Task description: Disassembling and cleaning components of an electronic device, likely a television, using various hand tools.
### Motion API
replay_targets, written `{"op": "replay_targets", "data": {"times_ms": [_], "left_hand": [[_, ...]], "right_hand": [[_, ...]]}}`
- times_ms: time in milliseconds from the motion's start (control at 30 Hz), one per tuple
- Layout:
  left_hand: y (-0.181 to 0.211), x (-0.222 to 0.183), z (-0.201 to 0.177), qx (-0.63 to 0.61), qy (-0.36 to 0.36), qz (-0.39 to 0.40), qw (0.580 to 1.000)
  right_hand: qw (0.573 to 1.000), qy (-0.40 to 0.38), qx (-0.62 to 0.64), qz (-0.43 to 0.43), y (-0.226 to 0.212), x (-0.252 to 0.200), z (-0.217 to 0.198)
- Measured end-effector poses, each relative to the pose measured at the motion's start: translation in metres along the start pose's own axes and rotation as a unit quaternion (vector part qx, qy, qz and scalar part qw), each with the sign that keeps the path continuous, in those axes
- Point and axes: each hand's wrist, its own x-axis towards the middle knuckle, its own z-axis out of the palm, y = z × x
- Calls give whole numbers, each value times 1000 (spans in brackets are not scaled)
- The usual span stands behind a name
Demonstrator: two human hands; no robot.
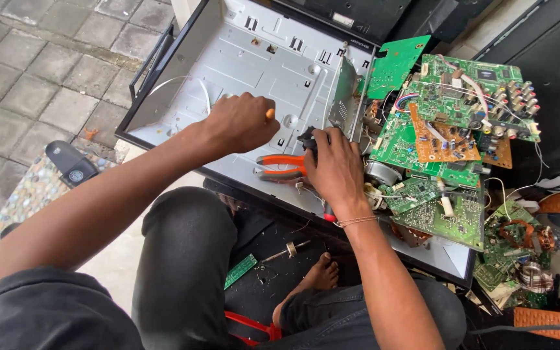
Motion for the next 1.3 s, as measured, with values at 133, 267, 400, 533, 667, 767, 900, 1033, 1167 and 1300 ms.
{"op": "replay_targets", "data": {"times_ms": [133, 267, 400, 533, 667, 767, 900, 1033, 1167, 1300], "left_hand": [[-51, -15, 15, 101, 8, -109, 989], [-72, -26, -24, 82, 15, -162, 983], [-41, -16, -29, -135, 2, -144, 980], [-35, -8, -1, -127, -51, -119, 983], [-84, -12, 1, -26, -39, -152, 987], [-119, -21, -13, 85, -29, -177, 980], [-104, -29, -35, 86, 2, -167, 982], [-89, -4, -14, -36, 112, -74, 990], [-109, -6, 10, -30, 157, -42, 986], [-131, -23, 4, 110, 35, -163, 980]], "right_hand": [[997, -50, 44, 30, -4, 3, -11], [999, -37, 25, 11, -4, 2, -10], [996, -78, 24, 36, -6, 3, -12], [996, -75, 23, 34, -6, 2, -13], [992, -101, 51, 57, -7, 3, -22], [994, -92, 48, 42, -9, 5, -24], [993, -101, 34, 53, -10, 4, -19], [996, -79, 18, 48, -12, 3, -19], [997, -70, 11, 41, -14, 0, -21], [997, -59, 22, 44, -10, 2, -19]]}}
